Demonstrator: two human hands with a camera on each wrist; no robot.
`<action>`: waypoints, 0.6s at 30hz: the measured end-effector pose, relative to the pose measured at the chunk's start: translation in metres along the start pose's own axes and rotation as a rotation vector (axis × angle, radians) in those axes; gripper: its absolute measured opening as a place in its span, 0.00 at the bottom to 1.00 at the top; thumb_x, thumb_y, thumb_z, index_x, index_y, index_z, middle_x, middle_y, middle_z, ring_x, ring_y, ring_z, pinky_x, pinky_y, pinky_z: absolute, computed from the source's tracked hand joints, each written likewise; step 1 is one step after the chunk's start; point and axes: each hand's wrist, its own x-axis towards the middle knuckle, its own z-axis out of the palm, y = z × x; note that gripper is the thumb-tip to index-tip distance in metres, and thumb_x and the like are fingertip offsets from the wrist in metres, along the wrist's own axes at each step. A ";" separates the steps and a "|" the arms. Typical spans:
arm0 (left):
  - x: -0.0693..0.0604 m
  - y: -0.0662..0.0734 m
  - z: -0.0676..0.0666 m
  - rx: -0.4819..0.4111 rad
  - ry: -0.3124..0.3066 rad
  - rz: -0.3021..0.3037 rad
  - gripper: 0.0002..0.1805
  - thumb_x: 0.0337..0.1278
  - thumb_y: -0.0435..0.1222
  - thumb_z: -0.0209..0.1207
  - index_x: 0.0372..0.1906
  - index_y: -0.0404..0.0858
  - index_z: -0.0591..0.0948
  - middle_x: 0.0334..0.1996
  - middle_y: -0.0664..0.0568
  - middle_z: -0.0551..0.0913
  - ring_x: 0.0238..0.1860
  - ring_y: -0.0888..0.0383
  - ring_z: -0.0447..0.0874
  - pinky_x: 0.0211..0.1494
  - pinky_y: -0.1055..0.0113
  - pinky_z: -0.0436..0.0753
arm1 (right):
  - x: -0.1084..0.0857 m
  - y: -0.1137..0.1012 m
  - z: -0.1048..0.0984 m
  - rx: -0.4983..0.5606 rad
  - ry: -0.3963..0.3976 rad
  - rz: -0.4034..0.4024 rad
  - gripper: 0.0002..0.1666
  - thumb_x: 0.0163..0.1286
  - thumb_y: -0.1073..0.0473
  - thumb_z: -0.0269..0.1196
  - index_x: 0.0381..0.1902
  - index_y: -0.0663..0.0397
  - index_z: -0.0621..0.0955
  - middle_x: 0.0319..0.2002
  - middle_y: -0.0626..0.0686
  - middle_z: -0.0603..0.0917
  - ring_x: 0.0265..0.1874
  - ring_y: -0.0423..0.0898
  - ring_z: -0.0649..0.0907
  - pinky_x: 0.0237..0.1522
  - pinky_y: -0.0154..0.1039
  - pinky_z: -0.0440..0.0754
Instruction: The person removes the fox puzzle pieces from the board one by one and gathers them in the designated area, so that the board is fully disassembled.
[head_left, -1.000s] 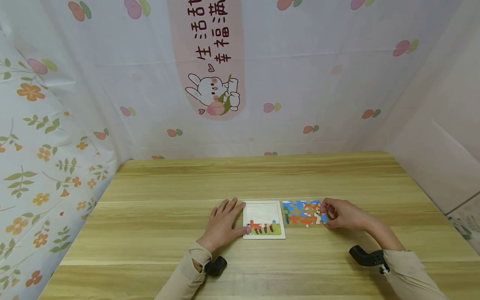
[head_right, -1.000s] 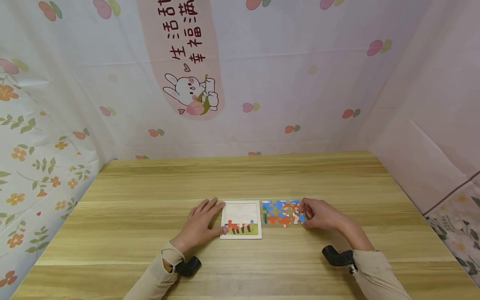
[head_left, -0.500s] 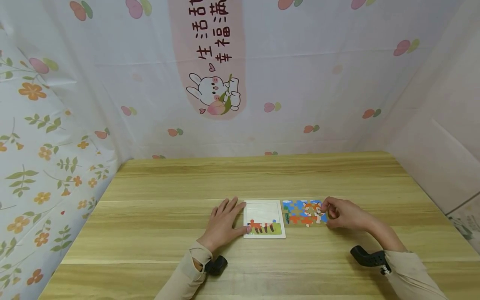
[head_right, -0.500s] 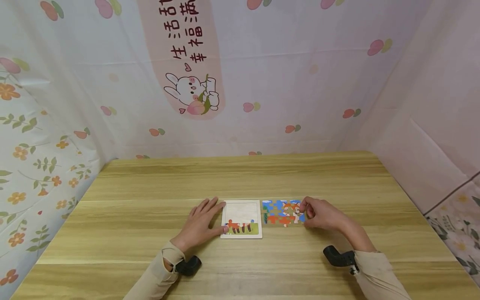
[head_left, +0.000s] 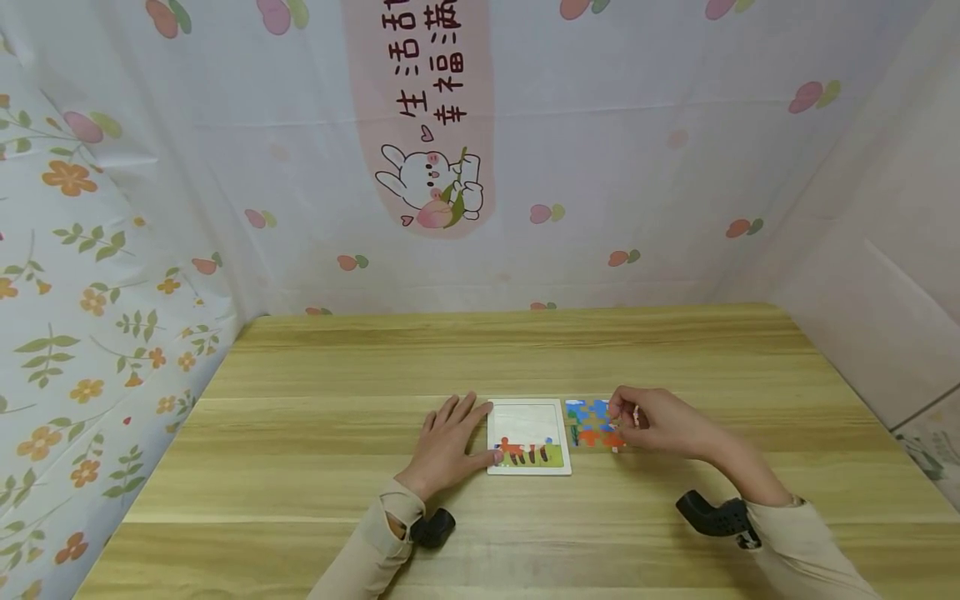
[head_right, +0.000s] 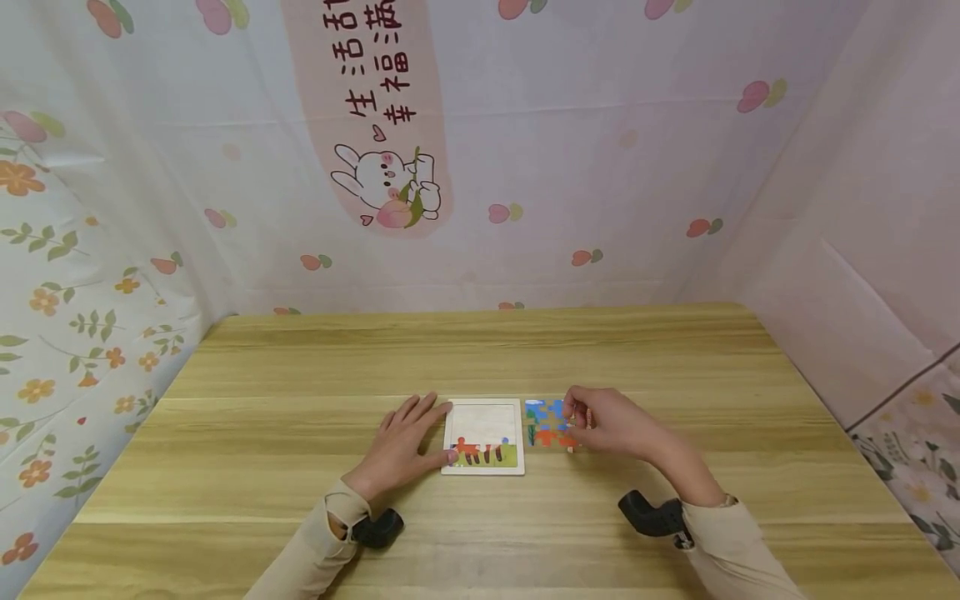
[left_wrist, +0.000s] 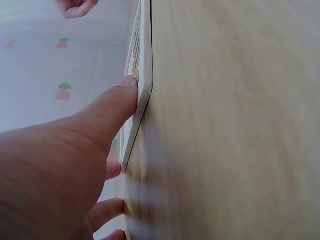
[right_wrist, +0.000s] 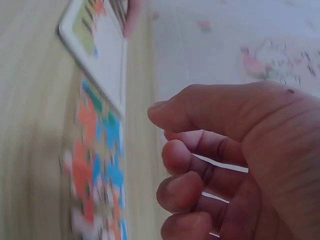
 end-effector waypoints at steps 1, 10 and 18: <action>0.000 0.000 0.000 0.000 0.001 0.002 0.39 0.54 0.53 0.60 0.68 0.40 0.65 0.69 0.40 0.57 0.69 0.38 0.49 0.63 0.38 0.50 | 0.004 -0.004 0.003 -0.006 -0.008 -0.010 0.06 0.60 0.67 0.61 0.33 0.56 0.74 0.23 0.43 0.71 0.17 0.35 0.67 0.21 0.31 0.68; 0.001 -0.001 0.000 -0.006 0.006 0.010 0.39 0.54 0.53 0.60 0.67 0.39 0.66 0.68 0.38 0.58 0.68 0.38 0.50 0.63 0.38 0.51 | 0.039 -0.032 0.042 -0.065 -0.047 -0.098 0.04 0.59 0.67 0.60 0.32 0.55 0.76 0.24 0.40 0.72 0.17 0.33 0.68 0.23 0.30 0.70; 0.001 0.000 -0.001 -0.001 0.012 0.006 0.39 0.53 0.53 0.61 0.67 0.39 0.67 0.68 0.38 0.59 0.68 0.37 0.50 0.62 0.38 0.52 | 0.063 -0.058 0.075 -0.173 -0.040 -0.119 0.02 0.60 0.68 0.59 0.31 0.58 0.78 0.22 0.42 0.72 0.18 0.35 0.68 0.22 0.30 0.69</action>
